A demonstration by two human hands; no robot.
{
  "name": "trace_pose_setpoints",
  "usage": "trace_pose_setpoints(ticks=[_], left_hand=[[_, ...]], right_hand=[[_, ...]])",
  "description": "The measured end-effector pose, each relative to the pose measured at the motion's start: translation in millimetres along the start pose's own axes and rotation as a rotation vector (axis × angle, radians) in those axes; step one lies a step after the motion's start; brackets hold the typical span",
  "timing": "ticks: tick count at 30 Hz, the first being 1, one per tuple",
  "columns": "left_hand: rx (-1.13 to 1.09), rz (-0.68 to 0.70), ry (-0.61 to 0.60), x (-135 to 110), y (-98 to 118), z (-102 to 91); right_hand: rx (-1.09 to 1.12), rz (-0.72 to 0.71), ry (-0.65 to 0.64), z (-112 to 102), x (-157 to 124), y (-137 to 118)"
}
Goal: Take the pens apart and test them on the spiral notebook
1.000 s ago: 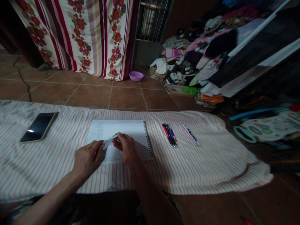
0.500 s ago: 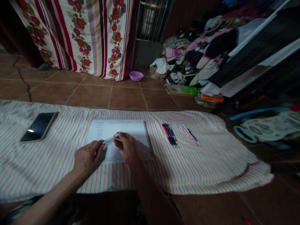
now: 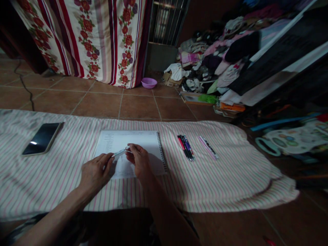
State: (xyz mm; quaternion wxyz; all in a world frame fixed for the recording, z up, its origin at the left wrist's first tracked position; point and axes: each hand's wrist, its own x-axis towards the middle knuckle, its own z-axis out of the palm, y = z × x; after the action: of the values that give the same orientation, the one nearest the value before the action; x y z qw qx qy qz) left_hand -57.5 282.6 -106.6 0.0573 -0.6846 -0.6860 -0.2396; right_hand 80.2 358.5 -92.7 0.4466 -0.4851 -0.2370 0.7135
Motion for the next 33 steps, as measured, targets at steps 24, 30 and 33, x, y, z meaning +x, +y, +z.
trace_pose_setpoints(ticks=[24, 30, 33], left_hand=[[-0.259, -0.129, -0.130, 3, 2, 1.4], [-0.449, -0.197, -0.099, 0, 0, 9.2], [-0.560, -0.259, -0.118, 0, 2, 11.2]], right_hand=[[-0.048, -0.105, -0.014, 1, -5, 0], [-0.153, -0.199, -0.011, 1, -7, -2], [-0.157, -0.230, -0.008, 1, -8, -4]])
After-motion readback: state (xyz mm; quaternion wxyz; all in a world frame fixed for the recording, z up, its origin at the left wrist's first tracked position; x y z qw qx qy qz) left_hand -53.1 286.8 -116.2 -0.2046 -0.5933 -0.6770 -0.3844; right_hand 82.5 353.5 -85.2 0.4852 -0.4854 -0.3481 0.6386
